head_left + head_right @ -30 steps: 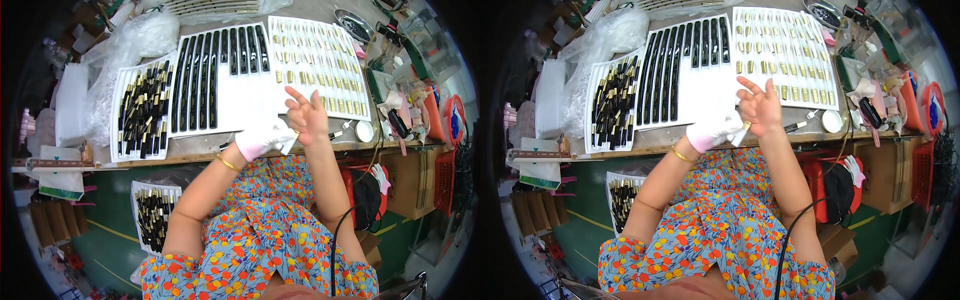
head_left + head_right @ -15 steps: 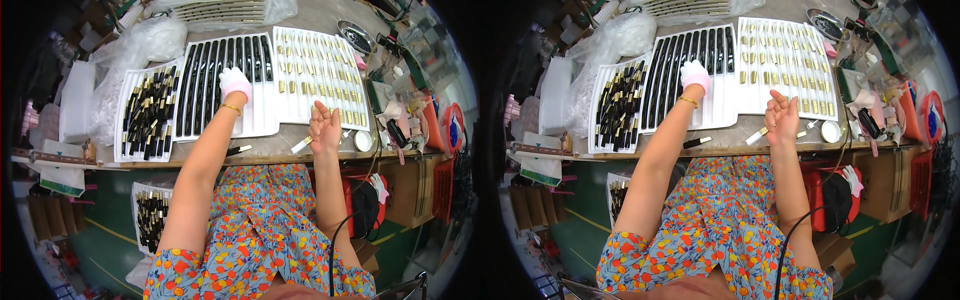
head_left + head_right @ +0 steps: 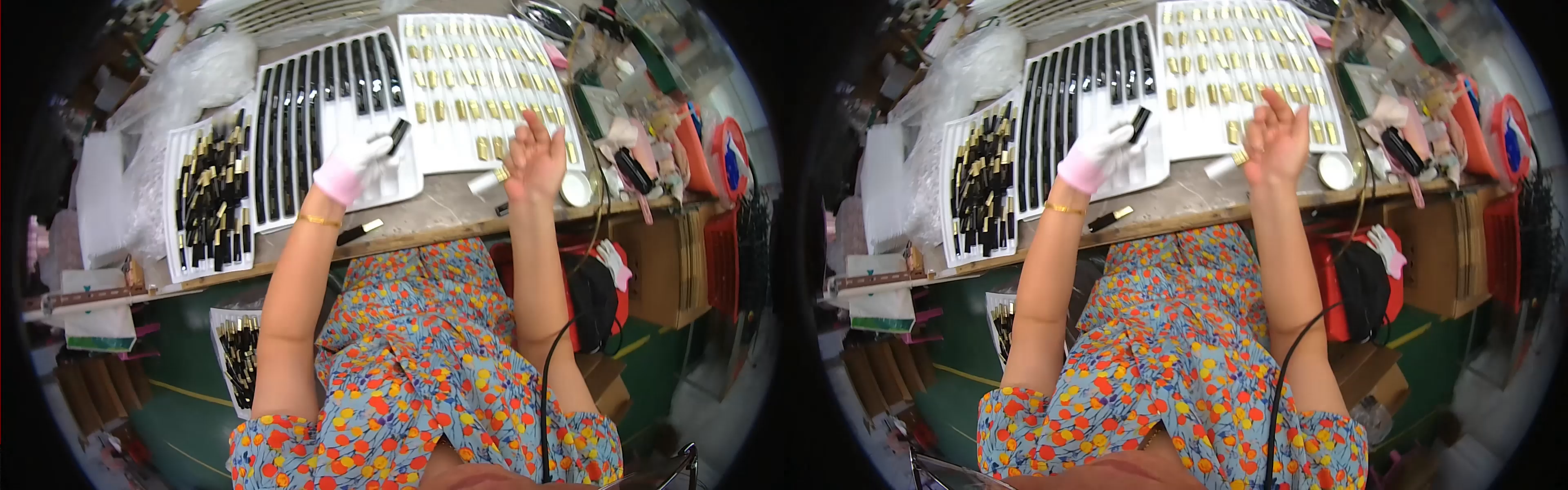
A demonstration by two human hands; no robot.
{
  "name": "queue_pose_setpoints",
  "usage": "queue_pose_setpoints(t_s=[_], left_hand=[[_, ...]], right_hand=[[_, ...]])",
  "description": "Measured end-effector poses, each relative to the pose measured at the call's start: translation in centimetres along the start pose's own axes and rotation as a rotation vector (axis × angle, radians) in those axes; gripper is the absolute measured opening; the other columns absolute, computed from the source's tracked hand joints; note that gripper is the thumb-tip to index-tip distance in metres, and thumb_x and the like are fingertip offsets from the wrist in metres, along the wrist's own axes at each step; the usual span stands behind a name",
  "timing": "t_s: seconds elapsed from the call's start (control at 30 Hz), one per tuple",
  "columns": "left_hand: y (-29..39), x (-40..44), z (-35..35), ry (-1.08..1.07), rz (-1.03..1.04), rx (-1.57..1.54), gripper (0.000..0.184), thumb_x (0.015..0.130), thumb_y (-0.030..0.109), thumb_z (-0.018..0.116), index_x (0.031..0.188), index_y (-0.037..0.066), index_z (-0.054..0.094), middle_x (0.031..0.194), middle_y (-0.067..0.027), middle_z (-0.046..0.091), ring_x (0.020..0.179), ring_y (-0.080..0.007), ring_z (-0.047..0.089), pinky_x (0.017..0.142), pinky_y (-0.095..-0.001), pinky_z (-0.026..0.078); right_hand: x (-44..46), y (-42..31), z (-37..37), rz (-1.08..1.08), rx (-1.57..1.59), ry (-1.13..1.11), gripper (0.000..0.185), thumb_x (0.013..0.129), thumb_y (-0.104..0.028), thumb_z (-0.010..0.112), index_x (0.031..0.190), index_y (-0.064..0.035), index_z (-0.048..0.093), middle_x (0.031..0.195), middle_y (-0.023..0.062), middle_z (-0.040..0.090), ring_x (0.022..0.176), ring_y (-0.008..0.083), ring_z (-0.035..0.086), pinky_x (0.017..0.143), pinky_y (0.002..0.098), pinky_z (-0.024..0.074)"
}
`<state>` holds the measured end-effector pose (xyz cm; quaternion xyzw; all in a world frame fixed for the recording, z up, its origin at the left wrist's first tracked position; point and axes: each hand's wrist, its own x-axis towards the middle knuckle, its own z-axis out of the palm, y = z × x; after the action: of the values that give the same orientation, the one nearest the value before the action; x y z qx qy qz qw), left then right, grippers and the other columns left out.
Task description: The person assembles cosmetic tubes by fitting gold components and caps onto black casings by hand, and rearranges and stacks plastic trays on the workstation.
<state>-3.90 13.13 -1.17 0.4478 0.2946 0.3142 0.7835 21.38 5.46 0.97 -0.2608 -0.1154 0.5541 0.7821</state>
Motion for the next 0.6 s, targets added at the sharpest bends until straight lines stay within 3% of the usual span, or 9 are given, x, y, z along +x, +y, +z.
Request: queue_pose_setpoints(t_s=[0.03,0.07,0.1,0.17,0.3,0.37,0.5,0.57,0.6], left_hand=[[-1.0,-0.7,0.6,-0.132,-0.079,-0.115,0.034,0.085,0.015,0.053,0.115,0.0,0.049,0.088,-0.0059,0.056,0.082,-0.0131,0.056,0.071,-0.0273,0.049],[-2.1,-0.6,2.0,-0.402,-0.041,-0.301,0.033,0.085,0.01,0.053,0.116,-0.003,0.047,0.096,-0.0094,0.056,0.083,-0.0137,0.056,0.067,-0.0262,0.049],[-2.9,-2.1,3.2,-0.207,-0.019,-0.375,0.032,0.085,0.002,0.051,0.116,-0.003,0.046,0.106,-0.0117,0.054,0.088,-0.0161,0.056,0.069,-0.0272,0.051],[-2.9,-3.5,5.6,-0.068,0.03,-0.406,0.032,0.084,-0.002,0.051,0.116,-0.003,0.046,0.113,-0.0133,0.052,0.093,-0.0177,0.056,0.074,-0.0288,0.051],[-3.4,-3.9,6.1,-0.026,0.036,-0.415,0.031,0.084,-0.001,0.052,0.115,-0.002,0.048,0.112,-0.0126,0.053,0.097,-0.018,0.055,0.076,-0.0294,0.051],[-3.5,-3.8,6.2,0.067,-0.027,-0.466,0.029,0.083,-0.002,0.053,0.112,-0.004,0.048,0.107,-0.0135,0.054,0.085,-0.0182,0.058,0.072,-0.0274,0.052],[-4.7,-3.7,5.1,0.093,-0.012,-0.397,0.028,0.083,0.0,0.055,0.11,-0.004,0.05,0.1,-0.0113,0.056,0.082,-0.0162,0.058,0.071,-0.027,0.052],[-4.3,-4.1,5.5,0.052,0.041,-0.278,0.029,0.082,0.004,0.057,0.11,-0.003,0.051,0.095,-0.0091,0.057,0.078,-0.0142,0.057,0.066,-0.0259,0.05],[-4.0,-4.3,5.4,0.027,0.049,-0.204,0.03,0.083,0.008,0.058,0.11,-0.002,0.052,0.094,-0.0081,0.058,0.073,-0.013,0.057,0.063,-0.0247,0.049]], right_hand=[[0.4,-0.1,0.8,-0.011,0.0,-0.015,0.055,0.092,-0.048,0.026,0.098,-0.0026,0.057,0.067,0.0044,0.055,0.038,0.0092,0.032,0.032,0.0208,0.0218],[0.9,0.1,1.1,-0.024,0.024,-0.187,0.054,0.092,-0.047,0.026,0.104,-0.0027,0.056,0.072,0.0045,0.055,0.043,0.0089,0.035,0.035,0.0209,0.025],[1.0,0.3,1.6,-0.021,0.037,-0.147,0.055,0.093,-0.046,0.024,0.102,-0.0014,0.055,0.071,0.0055,0.054,0.043,0.0093,0.035,0.035,0.0209,0.0247],[1.2,1.0,2.9,-0.015,-0.015,-0.09,0.056,0.093,-0.046,0.023,0.101,0.0004,0.054,0.069,0.0064,0.054,0.042,0.0093,0.035,0.034,0.0209,0.0239],[1.2,2.0,2.9,-0.022,-0.039,-0.132,0.058,0.093,-0.046,0.022,0.1,0.0017,0.054,0.067,0.007,0.053,0.039,0.0091,0.034,0.033,0.0203,0.0227],[1.1,2.0,3.1,-0.062,-0.046,-0.116,0.057,0.092,-0.048,0.025,0.097,0.0019,0.052,0.062,0.0045,0.052,0.035,0.0091,0.036,0.031,0.0201,0.0214],[0.2,2.3,3.5,-0.184,-0.175,-0.136,0.059,0.092,-0.049,0.024,0.096,0.0026,0.052,0.061,0.0047,0.052,0.034,0.0082,0.035,0.031,0.0198,0.021],[-0.1,2.3,3.2,-0.169,-0.183,-0.15,0.06,0.092,-0.049,0.025,0.102,0.0037,0.053,0.063,0.0058,0.052,0.036,0.0082,0.032,0.032,0.0196,0.0222],[0.3,2.0,2.5,-0.061,-0.133,-0.196,0.061,0.091,-0.05,0.026,0.103,0.0041,0.053,0.063,0.0057,0.053,0.035,0.008,0.032,0.031,0.0193,0.0223]])
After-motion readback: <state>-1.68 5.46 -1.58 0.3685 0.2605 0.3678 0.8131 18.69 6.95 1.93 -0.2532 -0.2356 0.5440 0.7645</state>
